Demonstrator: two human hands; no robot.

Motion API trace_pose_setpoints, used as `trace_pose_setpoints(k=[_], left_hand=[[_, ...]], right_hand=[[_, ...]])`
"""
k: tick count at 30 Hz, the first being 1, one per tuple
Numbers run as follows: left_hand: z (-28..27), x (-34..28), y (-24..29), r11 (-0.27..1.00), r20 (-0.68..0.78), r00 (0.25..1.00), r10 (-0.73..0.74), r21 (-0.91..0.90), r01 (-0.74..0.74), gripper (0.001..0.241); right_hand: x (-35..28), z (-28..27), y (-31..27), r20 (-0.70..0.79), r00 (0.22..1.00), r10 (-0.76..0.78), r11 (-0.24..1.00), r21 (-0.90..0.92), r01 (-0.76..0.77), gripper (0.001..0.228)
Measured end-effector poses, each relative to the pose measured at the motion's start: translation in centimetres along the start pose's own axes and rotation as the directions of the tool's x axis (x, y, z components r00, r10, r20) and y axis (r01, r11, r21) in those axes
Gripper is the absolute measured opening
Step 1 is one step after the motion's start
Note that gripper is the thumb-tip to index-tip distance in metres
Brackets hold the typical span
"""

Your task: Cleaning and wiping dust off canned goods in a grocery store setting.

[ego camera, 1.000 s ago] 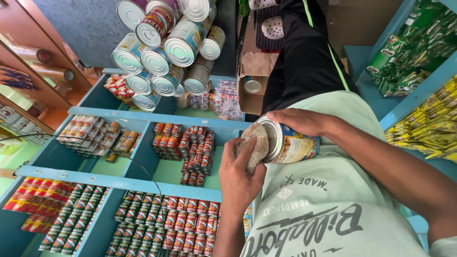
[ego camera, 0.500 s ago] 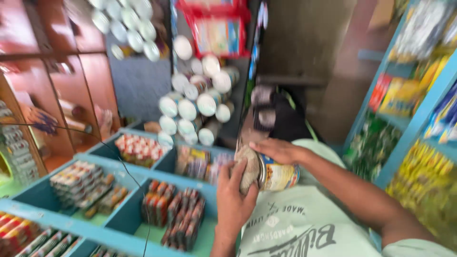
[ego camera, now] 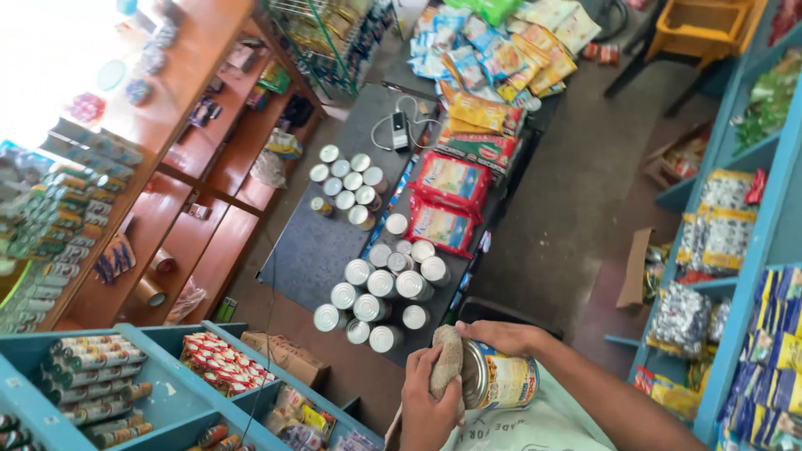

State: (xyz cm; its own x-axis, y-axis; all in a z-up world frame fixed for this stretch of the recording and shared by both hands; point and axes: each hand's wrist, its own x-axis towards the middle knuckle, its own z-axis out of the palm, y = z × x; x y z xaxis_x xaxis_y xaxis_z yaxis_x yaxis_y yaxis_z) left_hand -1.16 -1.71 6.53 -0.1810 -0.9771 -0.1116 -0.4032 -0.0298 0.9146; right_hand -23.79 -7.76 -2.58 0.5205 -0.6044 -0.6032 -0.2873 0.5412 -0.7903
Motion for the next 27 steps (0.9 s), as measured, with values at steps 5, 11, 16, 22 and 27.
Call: trace_pose_setpoints(k=[5, 11, 16, 22, 27], left_hand=[[0.6, -0.7, -1.6, 0.991, -0.131, 0.985, 0.111, -0.060, -0.119, 0.051], [2.5, -2.9, -7.9, 0.955, -0.127, 0.951, 0.281, -0.062, -0.290, 0.048], [1.9, -3.1, -14.5, 0.893, -0.108, 0.887, 0.450, 0.087, -0.442, 0.041], [3.2, -1.0, -14.1, 0.932, -0.254, 0.900, 0.355, 0.169, -0.320, 0.042], [4.3, -0.5, -4.6, 0.958, -0.227, 0.931, 0.286, 0.083, -0.275, 0.040]], right_hand=[[0.0, 0.3, -3.1, 0.049, 0.998, 0.028, 0.999, -0.030, -0.027, 0.076], [1.4, 0.4, -2.8, 0.110, 0.988, 0.111, 0.983, -0.155, -0.094, 0.085], [2.7, -0.4, -0.9, 0.178, 0.983, 0.046, 0.994, -0.110, -0.026, 0.083], [2.5, -0.7, -2.2, 0.255, 0.965, 0.067, 0.982, -0.188, -0.018, 0.079], [4.1, -1.9, 0.2, 0.133, 0.955, 0.265, 0.938, 0.195, -0.287, 0.072]])
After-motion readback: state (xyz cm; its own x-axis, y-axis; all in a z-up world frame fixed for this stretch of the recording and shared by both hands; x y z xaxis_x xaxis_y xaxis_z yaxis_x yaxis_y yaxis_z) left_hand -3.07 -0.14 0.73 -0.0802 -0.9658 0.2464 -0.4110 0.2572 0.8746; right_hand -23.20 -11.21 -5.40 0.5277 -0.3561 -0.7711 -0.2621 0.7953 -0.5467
